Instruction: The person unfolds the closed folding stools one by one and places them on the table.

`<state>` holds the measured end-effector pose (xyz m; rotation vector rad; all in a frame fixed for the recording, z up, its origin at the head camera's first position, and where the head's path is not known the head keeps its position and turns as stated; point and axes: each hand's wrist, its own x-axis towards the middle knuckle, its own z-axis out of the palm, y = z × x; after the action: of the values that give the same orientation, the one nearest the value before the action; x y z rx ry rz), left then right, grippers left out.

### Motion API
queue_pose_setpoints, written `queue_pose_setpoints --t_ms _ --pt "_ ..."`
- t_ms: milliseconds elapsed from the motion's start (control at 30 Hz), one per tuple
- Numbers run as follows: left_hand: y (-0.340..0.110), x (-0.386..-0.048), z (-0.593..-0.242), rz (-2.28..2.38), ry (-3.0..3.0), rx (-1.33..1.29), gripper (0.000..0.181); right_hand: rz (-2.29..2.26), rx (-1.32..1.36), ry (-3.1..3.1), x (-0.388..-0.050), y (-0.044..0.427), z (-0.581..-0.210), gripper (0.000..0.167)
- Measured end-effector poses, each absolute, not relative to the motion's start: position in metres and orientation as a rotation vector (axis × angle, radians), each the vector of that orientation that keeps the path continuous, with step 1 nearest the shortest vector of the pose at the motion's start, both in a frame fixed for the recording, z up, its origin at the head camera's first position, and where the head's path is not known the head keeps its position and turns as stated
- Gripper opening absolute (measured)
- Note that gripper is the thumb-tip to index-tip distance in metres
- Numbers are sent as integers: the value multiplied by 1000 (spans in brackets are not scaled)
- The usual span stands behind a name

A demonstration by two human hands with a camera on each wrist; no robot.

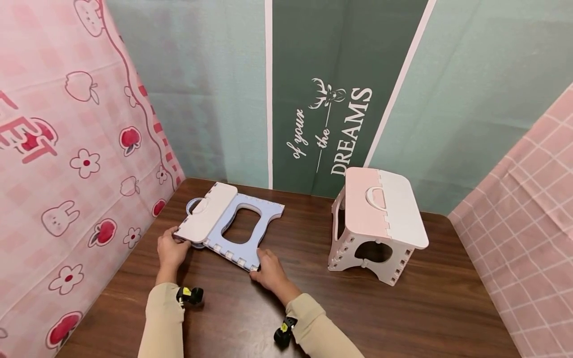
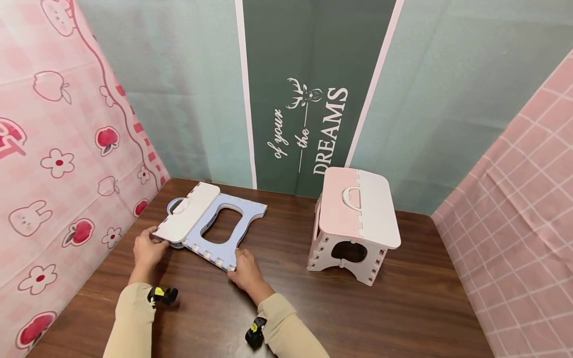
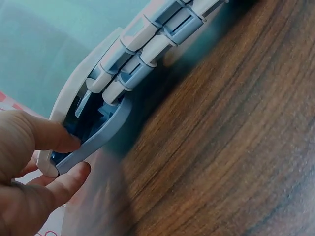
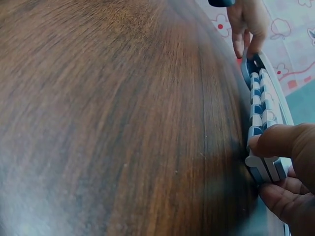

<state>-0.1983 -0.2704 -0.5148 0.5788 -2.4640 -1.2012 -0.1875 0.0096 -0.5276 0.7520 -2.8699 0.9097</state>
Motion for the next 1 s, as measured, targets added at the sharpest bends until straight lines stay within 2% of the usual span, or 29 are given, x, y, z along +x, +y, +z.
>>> queue_pose_setpoints --t_ms 1000 --pt "-265 -184 -485 -1366 -2339 688 62 761 818 -2671 -187 8 -536 59"
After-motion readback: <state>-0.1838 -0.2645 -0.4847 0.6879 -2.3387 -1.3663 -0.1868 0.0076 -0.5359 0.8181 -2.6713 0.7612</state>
